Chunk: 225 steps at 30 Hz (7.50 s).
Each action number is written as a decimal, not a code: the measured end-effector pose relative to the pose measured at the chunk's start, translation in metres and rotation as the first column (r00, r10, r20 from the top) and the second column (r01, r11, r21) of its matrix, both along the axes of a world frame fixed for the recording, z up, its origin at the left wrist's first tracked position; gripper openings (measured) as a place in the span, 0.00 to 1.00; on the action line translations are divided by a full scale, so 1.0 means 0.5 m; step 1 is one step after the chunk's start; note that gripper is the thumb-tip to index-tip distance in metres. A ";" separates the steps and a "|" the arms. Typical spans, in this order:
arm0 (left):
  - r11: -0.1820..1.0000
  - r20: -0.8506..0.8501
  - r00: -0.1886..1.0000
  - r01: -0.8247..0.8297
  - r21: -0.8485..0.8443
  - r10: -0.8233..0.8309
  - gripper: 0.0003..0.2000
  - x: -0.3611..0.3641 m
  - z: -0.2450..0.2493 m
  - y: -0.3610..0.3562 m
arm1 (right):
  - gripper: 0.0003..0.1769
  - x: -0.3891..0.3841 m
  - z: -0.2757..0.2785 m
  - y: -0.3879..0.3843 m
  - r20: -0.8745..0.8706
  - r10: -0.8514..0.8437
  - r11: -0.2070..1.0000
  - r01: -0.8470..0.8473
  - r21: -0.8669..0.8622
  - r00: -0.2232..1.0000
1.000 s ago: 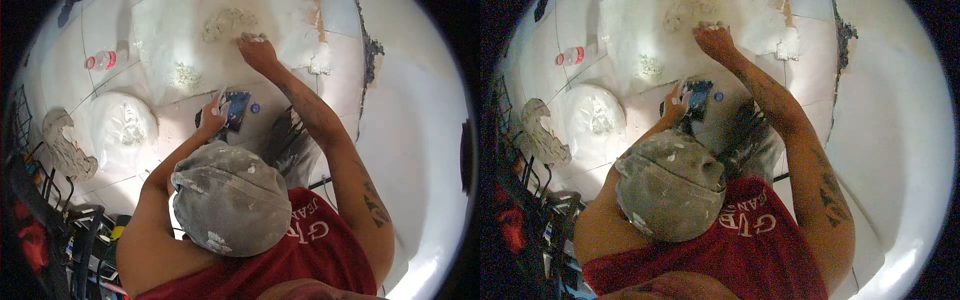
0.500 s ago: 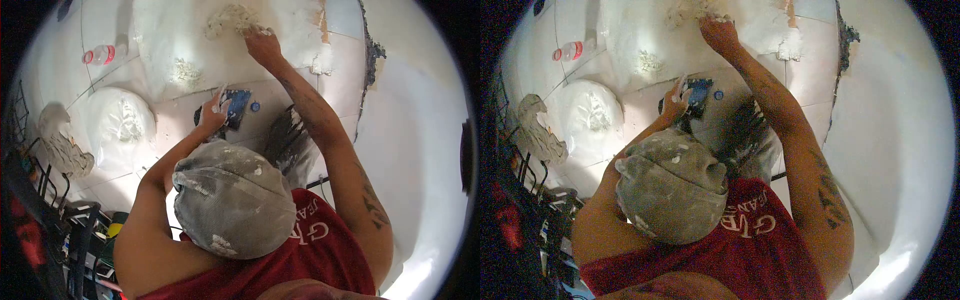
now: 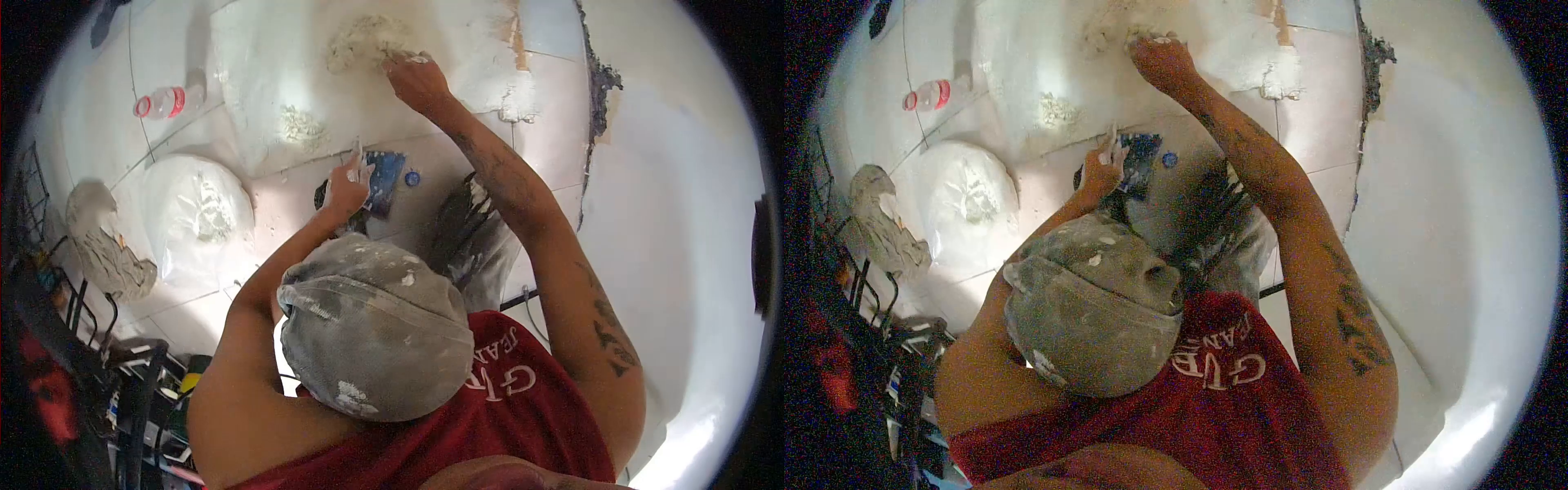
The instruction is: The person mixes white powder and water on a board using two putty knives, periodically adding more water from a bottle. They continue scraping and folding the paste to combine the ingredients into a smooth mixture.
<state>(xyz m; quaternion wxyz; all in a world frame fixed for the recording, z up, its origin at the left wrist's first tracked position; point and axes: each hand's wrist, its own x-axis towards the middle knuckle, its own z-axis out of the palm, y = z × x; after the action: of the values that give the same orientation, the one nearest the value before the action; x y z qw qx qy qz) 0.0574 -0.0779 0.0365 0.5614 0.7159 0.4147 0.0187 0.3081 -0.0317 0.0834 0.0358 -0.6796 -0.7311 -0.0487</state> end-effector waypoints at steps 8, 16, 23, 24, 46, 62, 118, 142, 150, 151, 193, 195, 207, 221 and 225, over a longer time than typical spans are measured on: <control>0.955 0.046 0.992 0.102 0.279 -0.119 0.29 -0.007 -0.007 0.000 | 0.12 0.054 0.018 0.043 0.043 -0.140 0.984 0.144 -0.109 0.989; 0.998 0.065 0.996 0.057 0.038 -0.059 0.30 0.007 0.040 0.015 | 0.11 -0.008 0.021 -0.012 -0.049 -0.067 0.994 0.062 -0.088 0.997; 0.967 0.083 0.995 0.028 0.253 -0.050 0.31 0.001 -0.001 -0.002 | 0.09 0.037 0.029 0.057 0.084 -0.266 0.923 0.279 -0.266 0.960; 0.960 0.087 0.994 0.034 0.279 -0.061 0.32 -0.007 -0.029 -0.013 | 0.09 0.028 -0.001 0.039 0.074 -0.152 0.977 0.161 -0.138 0.986; 0.971 0.045 0.986 0.149 0.187 -0.160 0.23 -0.009 -0.022 0.004 | 0.08 0.002 0.032 0.016 0.020 0.053 0.952 -0.044 -0.302 0.998; 0.873 0.340 0.898 -0.386 0.298 0.280 0.14 0.096 0.210 0.184 | 0.16 0.101 0.127 -0.007 -0.383 -0.529 0.846 0.435 -0.309 0.757; 0.845 0.221 0.969 -0.212 0.492 0.114 0.12 0.252 0.205 0.318 | 0.10 -0.003 0.158 -0.058 -0.193 -0.116 0.880 0.191 0.436 0.974; 0.810 0.387 0.870 -0.451 0.374 0.305 0.10 0.176 0.229 0.322 | 0.08 0.025 0.136 -0.071 -0.371 -0.339 0.835 0.458 0.305 0.865; 0.824 0.206 0.972 -0.021 0.566 -0.117 0.12 0.222 0.315 0.264 | 0.11 0.004 0.157 -0.031 -0.313 -0.007 0.883 0.152 0.443 0.950; 0.804 0.199 0.968 0.003 0.594 -0.151 0.12 0.228 0.315 0.257 | 0.11 0.010 0.157 -0.031 -0.310 0.026 0.884 0.123 0.451 0.950; 0.170 0.042 0.798 0.077 0.982 -0.602 0.09 0.166 0.206 0.271 | 0.11 -0.037 0.231 -0.090 -0.364 -0.197 0.955 0.262 0.138 0.910; 0.133 0.022 0.748 0.090 0.987 -0.664 0.08 0.169 0.215 0.265 | 0.15 -0.038 0.219 -0.075 -0.308 -0.170 0.962 0.225 0.152 0.936; 0.053 -0.070 0.709 0.150 0.987 -0.702 0.10 0.148 0.186 0.253 | 0.12 -0.001 0.204 -0.016 -0.347 -0.357 0.927 0.375 -0.016 0.867; 0.475 0.072 0.737 0.354 0.805 -0.672 0.13 0.115 0.213 0.170 | 0.11 0.050 0.154 0.027 -0.476 -0.348 0.899 0.432 0.076 0.808; 0.860 0.246 0.956 0.010 0.511 -0.157 0.17 0.097 0.120 0.112 | 0.13 0.074 0.166 -0.006 -0.596 -0.444 0.784 0.612 0.102 0.669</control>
<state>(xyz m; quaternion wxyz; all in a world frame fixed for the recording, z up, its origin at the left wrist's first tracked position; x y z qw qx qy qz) 0.1060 -0.0220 0.0965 0.4079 0.8451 0.2801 0.2024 0.3451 -0.0347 0.1663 0.3254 -0.8352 -0.4424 0.0289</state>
